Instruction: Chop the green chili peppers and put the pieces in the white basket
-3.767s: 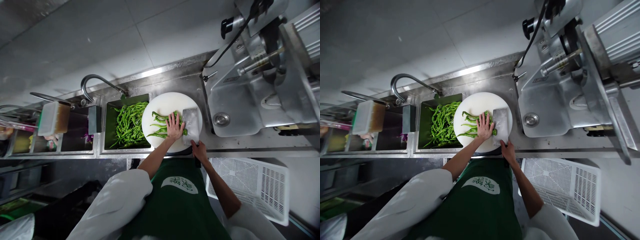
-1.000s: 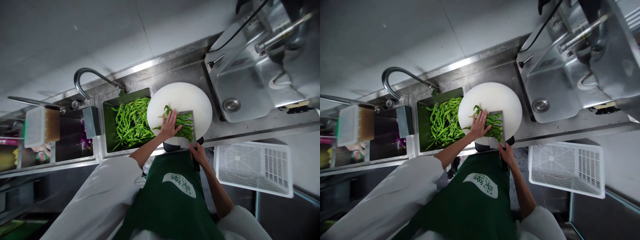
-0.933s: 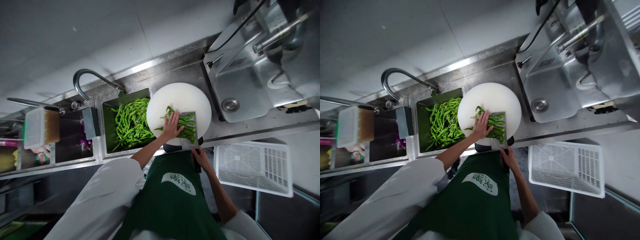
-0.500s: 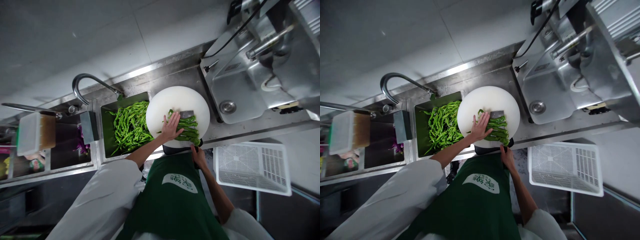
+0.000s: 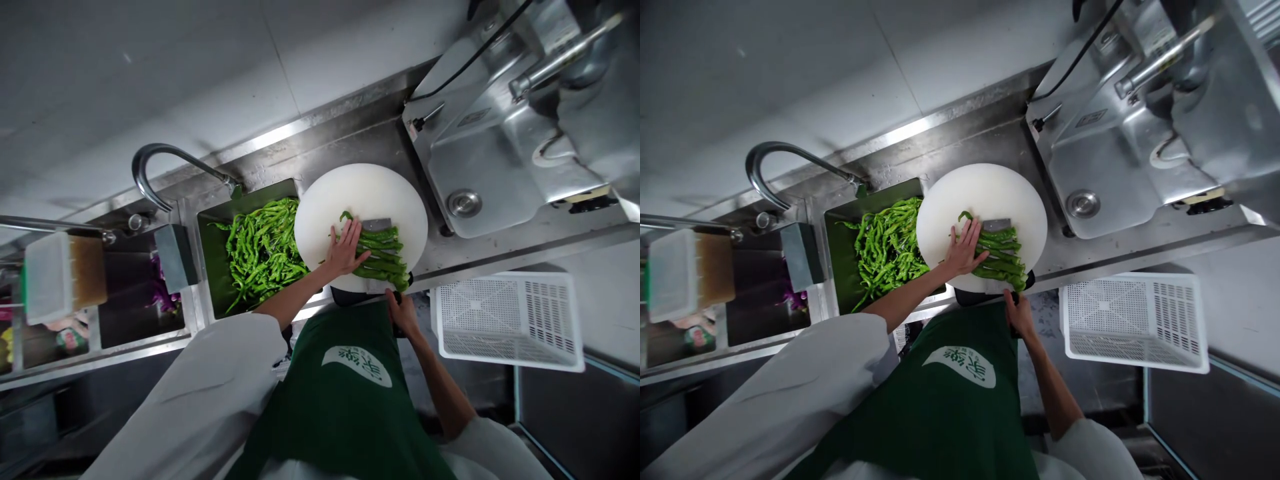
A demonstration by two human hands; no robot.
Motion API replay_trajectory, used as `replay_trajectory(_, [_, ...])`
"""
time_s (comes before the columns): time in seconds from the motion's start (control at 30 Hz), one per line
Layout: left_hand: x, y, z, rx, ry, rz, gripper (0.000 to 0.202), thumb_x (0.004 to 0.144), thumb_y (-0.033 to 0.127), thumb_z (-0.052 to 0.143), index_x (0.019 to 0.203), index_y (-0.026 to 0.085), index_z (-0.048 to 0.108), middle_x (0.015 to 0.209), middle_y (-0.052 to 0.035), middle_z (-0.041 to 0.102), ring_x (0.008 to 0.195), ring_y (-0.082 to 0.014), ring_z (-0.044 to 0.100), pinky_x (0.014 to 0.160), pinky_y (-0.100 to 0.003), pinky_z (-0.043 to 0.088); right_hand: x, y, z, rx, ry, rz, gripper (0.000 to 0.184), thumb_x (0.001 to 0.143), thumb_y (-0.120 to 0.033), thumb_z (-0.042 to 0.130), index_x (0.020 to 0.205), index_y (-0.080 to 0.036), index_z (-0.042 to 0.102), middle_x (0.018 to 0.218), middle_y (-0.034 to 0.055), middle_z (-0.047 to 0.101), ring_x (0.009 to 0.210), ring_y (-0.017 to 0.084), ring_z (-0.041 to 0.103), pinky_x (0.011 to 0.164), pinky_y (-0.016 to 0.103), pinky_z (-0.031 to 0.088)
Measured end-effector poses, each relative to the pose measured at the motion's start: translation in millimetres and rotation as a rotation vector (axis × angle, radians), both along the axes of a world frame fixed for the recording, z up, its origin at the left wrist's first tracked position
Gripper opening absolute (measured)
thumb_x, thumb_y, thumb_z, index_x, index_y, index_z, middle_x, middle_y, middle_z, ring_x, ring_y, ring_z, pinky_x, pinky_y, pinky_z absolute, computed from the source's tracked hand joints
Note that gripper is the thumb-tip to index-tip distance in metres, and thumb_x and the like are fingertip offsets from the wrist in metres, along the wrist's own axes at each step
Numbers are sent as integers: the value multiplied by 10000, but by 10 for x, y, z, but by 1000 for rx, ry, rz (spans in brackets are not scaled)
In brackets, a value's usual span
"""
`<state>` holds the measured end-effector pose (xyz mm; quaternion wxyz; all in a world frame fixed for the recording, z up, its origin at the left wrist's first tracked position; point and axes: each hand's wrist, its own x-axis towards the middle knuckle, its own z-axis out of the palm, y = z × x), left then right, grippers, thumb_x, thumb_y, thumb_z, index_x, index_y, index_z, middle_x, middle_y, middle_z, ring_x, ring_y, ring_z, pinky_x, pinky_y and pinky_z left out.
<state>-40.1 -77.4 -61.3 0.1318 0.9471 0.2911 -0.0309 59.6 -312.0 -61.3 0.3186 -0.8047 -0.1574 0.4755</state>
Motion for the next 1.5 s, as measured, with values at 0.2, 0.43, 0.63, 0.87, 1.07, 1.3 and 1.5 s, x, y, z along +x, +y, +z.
replay_trajectory(0.2, [30,86,194,1,-69,-44,771,1071,583,206,1683,114,206,1747,-149,197,1641,-328,101,1294,-680,-27,-84,178,-9,1,38,-5,568,889,-807,453,638,-298,432,434,32,538,396,217,534,483,353,467])
replay_trajectory(0.43, [-77,704,286,-84,-56,-97,607,1092,451,218,1515,160,542,1578,-125,520,1558,-286,346,1323,-509,226,126,91,6,4,24,60,613,860,-855,459,612,-295,434,424,28,538,408,210,533,507,342,474])
replay_trajectory(0.63, [-300,279,145,-67,-43,42,635,1081,539,289,1483,133,566,1521,-179,531,1541,-388,331,1285,-597,245,184,57,-35,-5,42,87,632,839,-873,471,606,-286,438,422,13,524,414,202,542,514,329,469])
replay_trajectory(0.87, [-301,-65,-23,-38,-53,145,818,1055,619,270,1659,69,251,1741,-204,198,1635,-395,27,1307,-617,158,114,70,-1,-27,-5,100,602,881,-814,473,586,-291,438,447,40,547,454,222,569,570,353,496])
replay_trajectory(1.07, [-349,-8,-50,-56,-67,137,796,1061,602,270,1669,89,244,1756,-178,157,1636,-376,-37,1312,-608,150,30,116,17,-39,-116,79,478,924,-690,523,664,-292,473,496,45,599,521,249,624,629,359,493])
replay_trajectory(1.3, [-333,-22,-47,-66,-80,132,788,1062,599,273,1682,117,219,1764,-160,132,1635,-363,-68,1311,-605,150,-75,294,97,-128,-162,83,352,939,-547,578,710,-286,516,517,46,600,606,277,665,635,351,458])
replay_trajectory(1.5, [-371,25,-23,-27,-63,130,829,1053,614,275,1681,80,190,1759,-173,124,1642,-353,-9,1314,-631,41,-129,351,86,-109,-187,116,304,950,-525,560,863,-238,606,574,34,626,649,272,675,671,337,458])
